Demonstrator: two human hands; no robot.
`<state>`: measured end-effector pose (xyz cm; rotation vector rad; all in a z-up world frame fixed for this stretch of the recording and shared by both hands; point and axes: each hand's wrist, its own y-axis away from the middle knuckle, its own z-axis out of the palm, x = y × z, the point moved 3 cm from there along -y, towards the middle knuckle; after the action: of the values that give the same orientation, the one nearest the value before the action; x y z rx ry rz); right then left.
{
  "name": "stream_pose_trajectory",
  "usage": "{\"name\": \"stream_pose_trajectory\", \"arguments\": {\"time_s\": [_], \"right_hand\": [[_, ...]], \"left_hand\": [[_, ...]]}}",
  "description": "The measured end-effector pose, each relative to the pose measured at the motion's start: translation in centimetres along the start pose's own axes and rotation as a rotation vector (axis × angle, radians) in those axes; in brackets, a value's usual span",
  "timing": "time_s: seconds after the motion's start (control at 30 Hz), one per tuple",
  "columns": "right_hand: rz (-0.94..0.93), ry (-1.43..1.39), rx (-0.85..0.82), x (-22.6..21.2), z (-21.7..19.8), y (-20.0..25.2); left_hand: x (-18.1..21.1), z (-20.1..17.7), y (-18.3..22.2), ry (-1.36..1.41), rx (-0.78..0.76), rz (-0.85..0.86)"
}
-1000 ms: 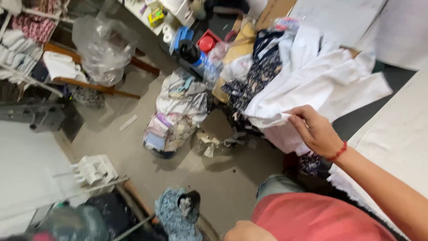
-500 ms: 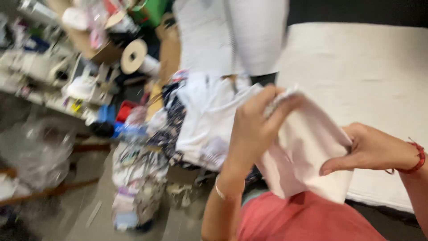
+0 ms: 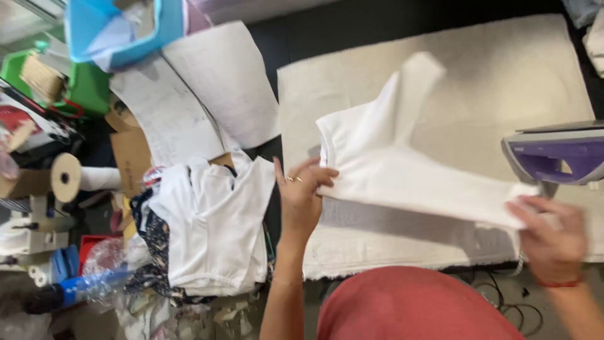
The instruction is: Ironing and folding various baby garments on a flat work surface
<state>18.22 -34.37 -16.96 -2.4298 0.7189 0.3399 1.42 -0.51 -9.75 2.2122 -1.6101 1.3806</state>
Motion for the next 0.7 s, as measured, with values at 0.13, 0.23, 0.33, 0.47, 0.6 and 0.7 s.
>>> {"name": "stream_pose_trajectory", "arguments": {"time_s": [0.13, 0.23, 0.33, 0.47, 0.6, 0.7], "right_hand": [[-0.072, 0.129, -0.393, 1.5, 5.7, 5.8], [0.189, -0.148, -0.301, -1.4, 3.2, 6.1], [0.831, -0.383, -0.264, -2.2, 2.7, 4.5], [0.925, -0.328, -0.366, -1.5, 4.0, 3.3], [0.859, -0.459, -0.216, -0.5, 5.6, 3.8], [0.853, -0.448, -0.177, -1.0, 5.1, 3.9]], "left_hand": [[-5.6, 6.6, 7.9, -0.287, -0.085, -0.101], [-5.1, 6.7, 9.4, -0.205, -0.046, -0.329], [-5.4, 6.8, 8.8, -0.145, -0.008, -0.572], [-4.6, 9.0, 7.6, -0.345, 0.056, -0.486], [-3.5, 11.0, 6.0, -0.466, -0.121, -0.521], [-4.1, 13.1, 6.5, -0.499, -0.042, -0.476]]}}
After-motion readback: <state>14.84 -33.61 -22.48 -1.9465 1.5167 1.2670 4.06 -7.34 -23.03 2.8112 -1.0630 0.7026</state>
